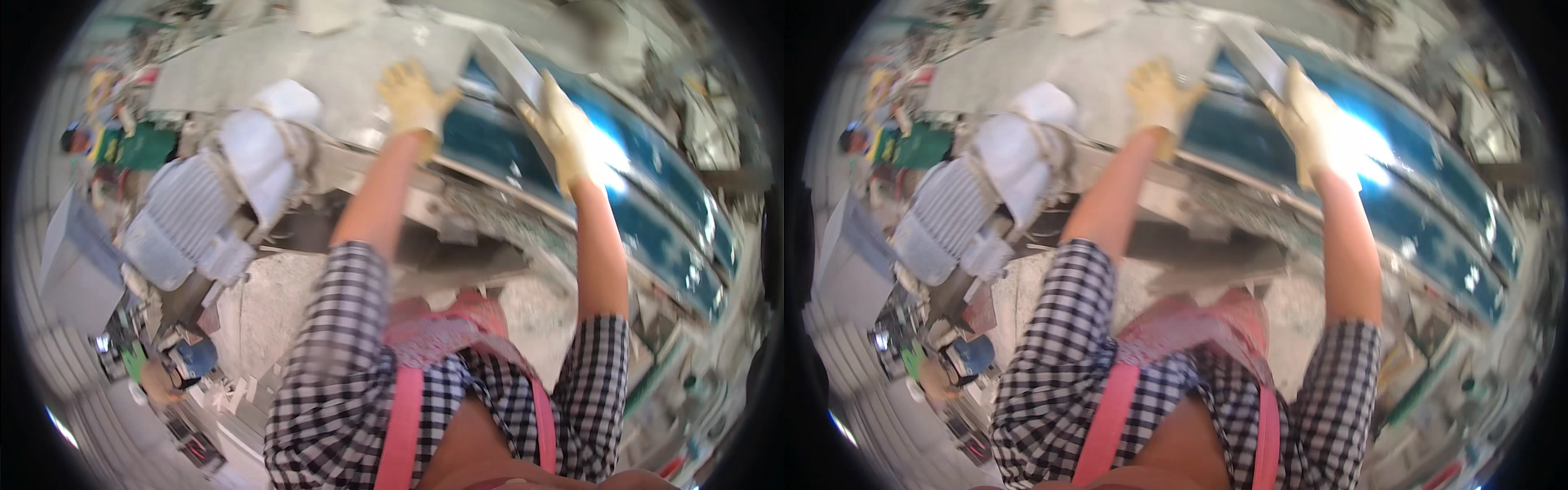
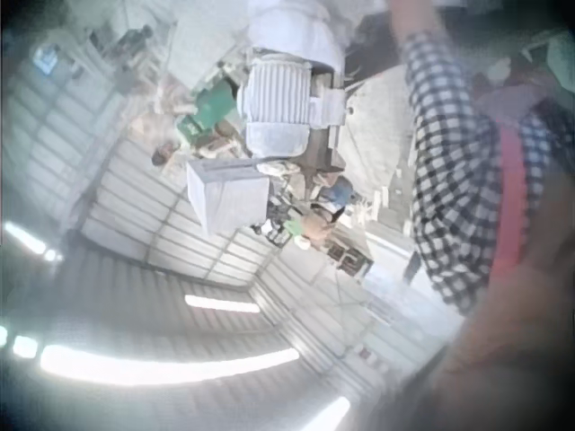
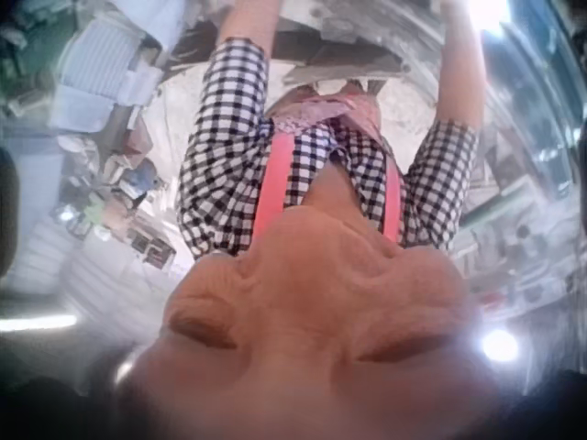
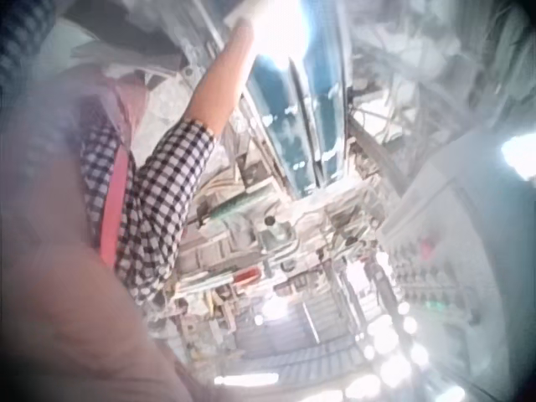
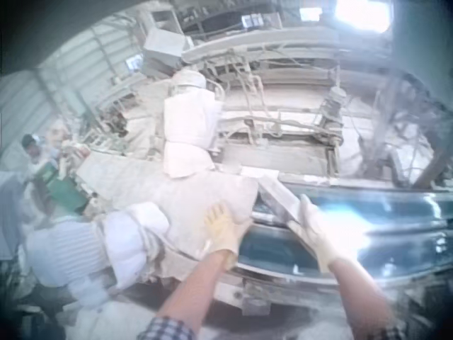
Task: The person repeatedly picks up thin rectangular sheets and rubs their edges against a moving belt sander. They then stack the processed sheets on a nearby pile. The person wears gloves and an apron while working in a factory setting.
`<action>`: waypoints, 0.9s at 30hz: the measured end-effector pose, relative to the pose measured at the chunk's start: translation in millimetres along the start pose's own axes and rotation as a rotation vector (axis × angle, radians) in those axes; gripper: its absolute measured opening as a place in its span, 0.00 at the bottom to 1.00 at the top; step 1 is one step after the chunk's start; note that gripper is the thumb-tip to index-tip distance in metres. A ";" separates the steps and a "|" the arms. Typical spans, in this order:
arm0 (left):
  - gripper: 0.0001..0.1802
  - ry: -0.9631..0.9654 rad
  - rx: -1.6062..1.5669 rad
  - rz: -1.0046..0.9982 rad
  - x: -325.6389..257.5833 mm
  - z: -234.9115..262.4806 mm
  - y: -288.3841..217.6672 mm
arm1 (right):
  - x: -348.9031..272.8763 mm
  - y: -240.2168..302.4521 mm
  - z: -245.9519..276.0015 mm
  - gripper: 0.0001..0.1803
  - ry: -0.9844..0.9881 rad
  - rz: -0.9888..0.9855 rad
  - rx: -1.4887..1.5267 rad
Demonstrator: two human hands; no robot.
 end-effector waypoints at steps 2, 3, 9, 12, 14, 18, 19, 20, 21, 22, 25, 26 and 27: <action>0.63 0.075 -0.092 0.016 3.4 -7.6 -18.0 | -12.9 3.2 9.8 0.37 -0.038 0.030 0.021; 0.64 -0.013 0.048 0.001 5.6 0.8 -26.8 | -16.2 1.5 13.4 0.37 -0.048 0.035 0.043; 0.54 0.358 -0.057 0.120 37.2 -12.9 -30.6 | -10.3 -28.2 13.2 0.35 -0.031 0.000 -0.059; 0.47 0.411 -0.100 0.125 44.8 -15.5 -35.3 | -5.3 -40.4 11.4 0.39 0.026 -0.123 -0.061; 0.42 0.421 -0.097 0.120 43.8 -24.7 -42.7 | -10.9 -42.8 14.2 0.38 0.032 -0.146 -0.089; 0.33 0.319 -0.112 0.001 54.8 -35.2 -49.6 | -21.2 -38.4 20.6 0.35 -0.031 -0.068 -0.019; 0.31 0.273 -0.112 -0.029 60.0 -32.5 -46.1 | -21.1 -31.5 23.1 0.35 -0.081 0.028 0.002; 0.25 0.151 -0.188 -0.078 71.3 -17.6 -41.6 | -22.0 -32.4 24.2 0.33 -0.103 0.058 0.017; 0.20 0.054 -0.237 -0.103 76.0 -4.7 -35.4 | -23.0 -27.9 23.7 0.32 -0.125 0.153 0.045; 0.15 0.192 -0.368 -0.065 85.5 -7.9 -28.6 | -20.8 -32.0 23.5 0.32 -0.131 0.160 0.044; 0.11 0.318 -0.907 -0.091 76.7 8.4 -38.1 | -16.9 -50.6 12.3 0.30 -0.076 0.114 0.061; 0.13 0.300 -0.983 -0.074 60.9 12.6 -43.1 | -15.9 -57.2 10.7 0.30 -0.063 0.106 0.064; 0.14 0.232 -1.081 -0.040 39.8 15.3 -45.8 | -15.4 -63.3 7.1 0.30 -0.052 0.108 0.073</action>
Point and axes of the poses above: each hand's wrist, its own x-axis towards the middle knuckle, its own z-axis out of the back of the hand, y = z × x, the point moved 9 cm from there along x, towards the middle knuckle, and after that the axes turned 2 degrees about y, right-handed, at the moved point
